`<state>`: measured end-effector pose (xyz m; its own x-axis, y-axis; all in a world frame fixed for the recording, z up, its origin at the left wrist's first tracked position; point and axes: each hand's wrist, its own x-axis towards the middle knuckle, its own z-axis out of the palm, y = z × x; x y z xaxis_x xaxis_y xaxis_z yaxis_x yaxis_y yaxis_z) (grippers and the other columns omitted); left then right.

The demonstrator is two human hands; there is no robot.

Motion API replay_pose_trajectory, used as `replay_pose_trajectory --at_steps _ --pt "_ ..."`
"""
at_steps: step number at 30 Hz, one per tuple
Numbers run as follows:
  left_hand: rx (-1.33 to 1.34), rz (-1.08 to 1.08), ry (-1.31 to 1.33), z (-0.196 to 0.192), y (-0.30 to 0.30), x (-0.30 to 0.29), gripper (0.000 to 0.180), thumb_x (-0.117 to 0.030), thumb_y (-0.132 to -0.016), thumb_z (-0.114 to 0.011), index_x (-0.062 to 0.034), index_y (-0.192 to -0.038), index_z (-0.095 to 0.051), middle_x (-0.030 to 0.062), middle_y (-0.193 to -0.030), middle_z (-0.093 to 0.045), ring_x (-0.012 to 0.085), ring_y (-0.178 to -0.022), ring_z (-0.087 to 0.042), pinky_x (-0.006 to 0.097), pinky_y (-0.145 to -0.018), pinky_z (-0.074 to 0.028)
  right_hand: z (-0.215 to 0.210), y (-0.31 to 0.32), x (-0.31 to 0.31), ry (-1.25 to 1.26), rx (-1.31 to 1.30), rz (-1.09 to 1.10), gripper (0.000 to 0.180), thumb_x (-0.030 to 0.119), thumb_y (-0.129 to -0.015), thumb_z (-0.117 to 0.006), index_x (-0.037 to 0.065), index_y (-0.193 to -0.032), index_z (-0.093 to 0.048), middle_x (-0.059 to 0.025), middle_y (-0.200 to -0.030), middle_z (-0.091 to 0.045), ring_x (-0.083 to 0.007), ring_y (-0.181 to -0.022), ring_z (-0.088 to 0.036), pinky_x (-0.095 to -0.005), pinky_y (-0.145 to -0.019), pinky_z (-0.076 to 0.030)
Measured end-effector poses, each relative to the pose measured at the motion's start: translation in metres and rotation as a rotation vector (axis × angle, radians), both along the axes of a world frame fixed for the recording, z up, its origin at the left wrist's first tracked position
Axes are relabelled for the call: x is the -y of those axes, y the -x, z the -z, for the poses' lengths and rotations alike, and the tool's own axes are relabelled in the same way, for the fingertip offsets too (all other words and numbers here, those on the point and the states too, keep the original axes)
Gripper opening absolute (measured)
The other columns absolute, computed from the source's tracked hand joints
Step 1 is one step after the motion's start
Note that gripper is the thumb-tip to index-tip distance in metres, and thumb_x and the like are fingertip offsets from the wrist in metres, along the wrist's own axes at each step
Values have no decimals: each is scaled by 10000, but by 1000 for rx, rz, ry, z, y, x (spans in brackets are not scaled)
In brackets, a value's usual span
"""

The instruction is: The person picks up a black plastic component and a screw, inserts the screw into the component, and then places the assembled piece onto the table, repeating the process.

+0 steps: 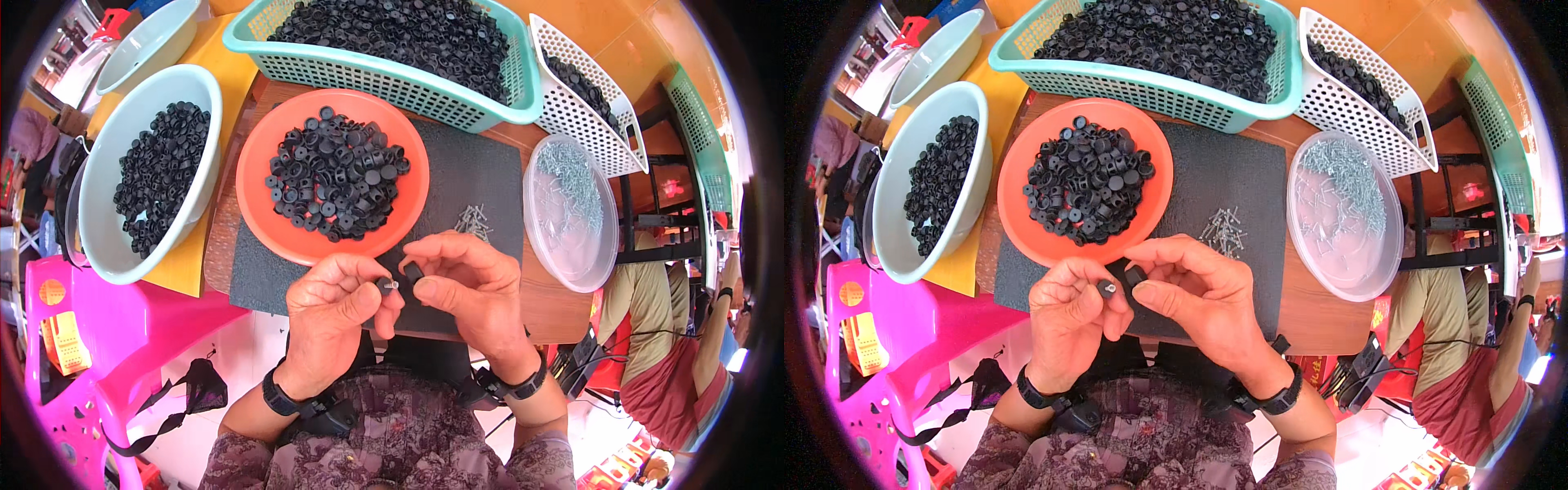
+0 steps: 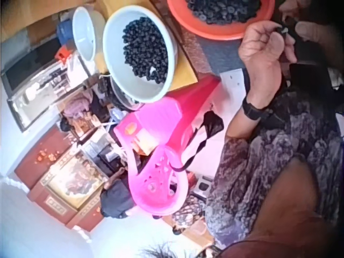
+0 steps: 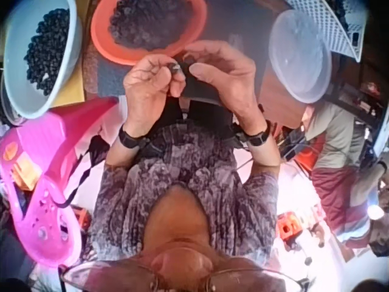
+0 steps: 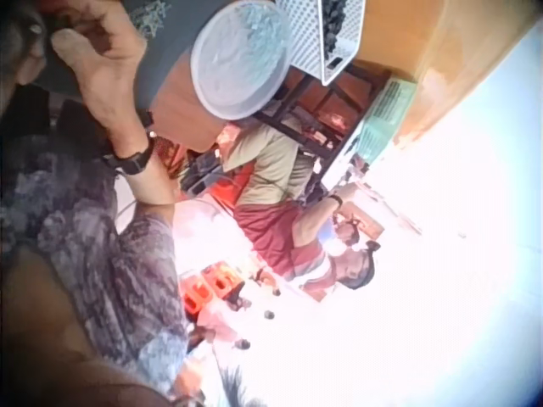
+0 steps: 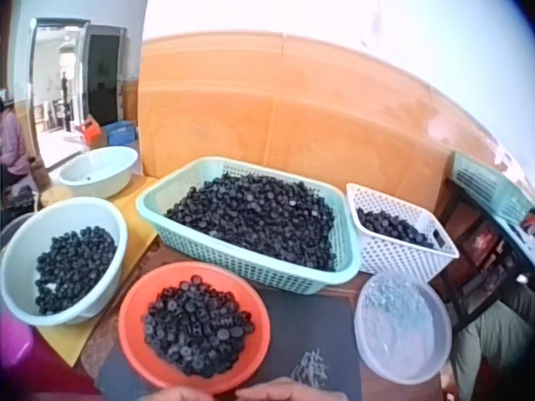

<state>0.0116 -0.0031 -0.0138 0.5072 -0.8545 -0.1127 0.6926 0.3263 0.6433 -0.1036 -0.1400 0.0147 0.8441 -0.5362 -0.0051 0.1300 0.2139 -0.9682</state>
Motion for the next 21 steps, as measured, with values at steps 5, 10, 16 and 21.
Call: replay_pose_trajectory --at_steps 5,10,16,21 --pt "61 -35 -28 -5 1 9 235 -115 -904 -670 52 -1048 -588 162 -879 -686 185 -653 -651 289 -613 -542 6 1 -6 -175 24 28 266 -50 -862 -660 -19 -1125 -632 -25 -952 -632 -87 -860 -589 -231 -769 -492" --pt "178 -128 -98 1 6 18 225 -98 -910 -658 55 -1056 -580 157 -896 -680 205 -684 -664 298 -679 -554 18 -10 1 -21 -107 204 243 -37 -849 -670 -26 -1090 -638 -54 -982 -671 -104 -824 -613 -237 -715 -507" --pt "245 -123 -67 10 6 11 218 -91 -913 -655 58 -1053 -579 164 -901 -682 216 -698 -674 309 -670 -560 26 7 -7 118 6 247 277 -21 -850 -685 -31 -1117 -613 -70 -1020 -658 -106 -896 -591 -242 -817 -484" --pt "286 -96 -79 6 7 2 209 -90 -912 -654 54 -1047 -585 172 -897 -685 219 -676 -671 305 -656 -554 20 21 -17 96 18 246 266 -30 -846 -686 -36 -1102 -618 -55 -998 -628 -95 -883 -567 -234 -822 -458"
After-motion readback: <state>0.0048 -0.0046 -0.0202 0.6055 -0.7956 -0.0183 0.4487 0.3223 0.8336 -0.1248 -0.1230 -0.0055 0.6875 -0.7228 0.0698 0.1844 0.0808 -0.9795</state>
